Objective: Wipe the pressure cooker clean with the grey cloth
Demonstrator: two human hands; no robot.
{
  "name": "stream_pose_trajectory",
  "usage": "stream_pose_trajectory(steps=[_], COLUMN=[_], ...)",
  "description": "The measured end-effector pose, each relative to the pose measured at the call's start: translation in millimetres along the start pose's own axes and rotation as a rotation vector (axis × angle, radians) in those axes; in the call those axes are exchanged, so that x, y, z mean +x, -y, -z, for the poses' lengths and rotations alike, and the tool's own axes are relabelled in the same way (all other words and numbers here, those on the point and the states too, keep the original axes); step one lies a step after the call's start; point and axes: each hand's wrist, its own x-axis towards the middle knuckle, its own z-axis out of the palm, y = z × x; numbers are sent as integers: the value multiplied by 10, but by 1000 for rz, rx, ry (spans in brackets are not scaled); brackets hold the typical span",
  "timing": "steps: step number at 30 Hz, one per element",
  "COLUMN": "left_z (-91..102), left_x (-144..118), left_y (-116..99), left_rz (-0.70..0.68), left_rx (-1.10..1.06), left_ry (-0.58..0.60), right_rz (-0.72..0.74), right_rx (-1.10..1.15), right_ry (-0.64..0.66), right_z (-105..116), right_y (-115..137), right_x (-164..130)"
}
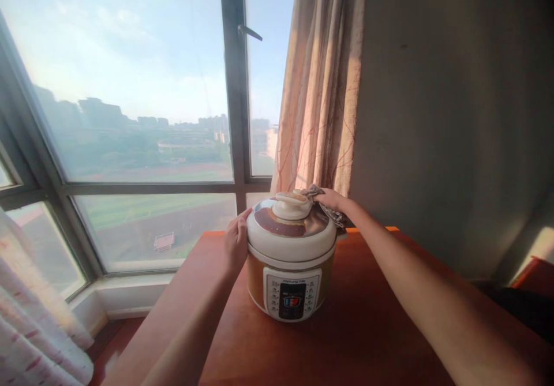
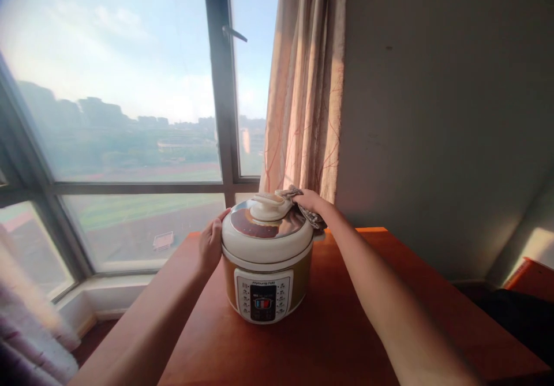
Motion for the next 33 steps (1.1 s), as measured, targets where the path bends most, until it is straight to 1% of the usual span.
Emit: stream_pose_trajectory(steps=[4, 7, 11, 14, 18, 21, 23, 25, 27, 29, 31, 33], left_z=[15, 24, 25, 24, 23, 22, 23, 26, 33, 42, 49, 54], left_x=[-13, -12, 1, 7, 6, -2, -9, -17, -21, -19, -12, -4], left_y=[4, 17, 48, 52, 21, -8, -28, -46, -62, -72, -73, -65], left_rz=[-5, -12, -19, -23, -29, -21, -15, -11, -8, -2, 6, 16], left_rx=[4, 2, -13, -14, -4, 0, 3, 6, 2, -13, -37, -59], left_ry=[12, 19, 29, 31, 29, 23, 21, 21, 25, 36, 54, 63], right_rz=[-134, -212, -254, -225, -147, -83, 4, 249, 467, 595, 658, 701], right_rx=[-8, -50, -170, -279, -380, -425, -434, -387, -316, -292, -278, -282], right_ry=[70, 77, 44, -21, -132, -208, -272, -389, -441, -420, -383, -320], right_z=[-71, -117, -117, -102, -81, -103, -156, -237, -332, -430, -529, -632], right_y=[-44, -61, -20, 48, 121, 124, 92, 47, 17, 37, 119, 252], right_x=[336, 452, 457, 335, -35, -430, -718, -1011, -1298, -1565, -1790, -1949])
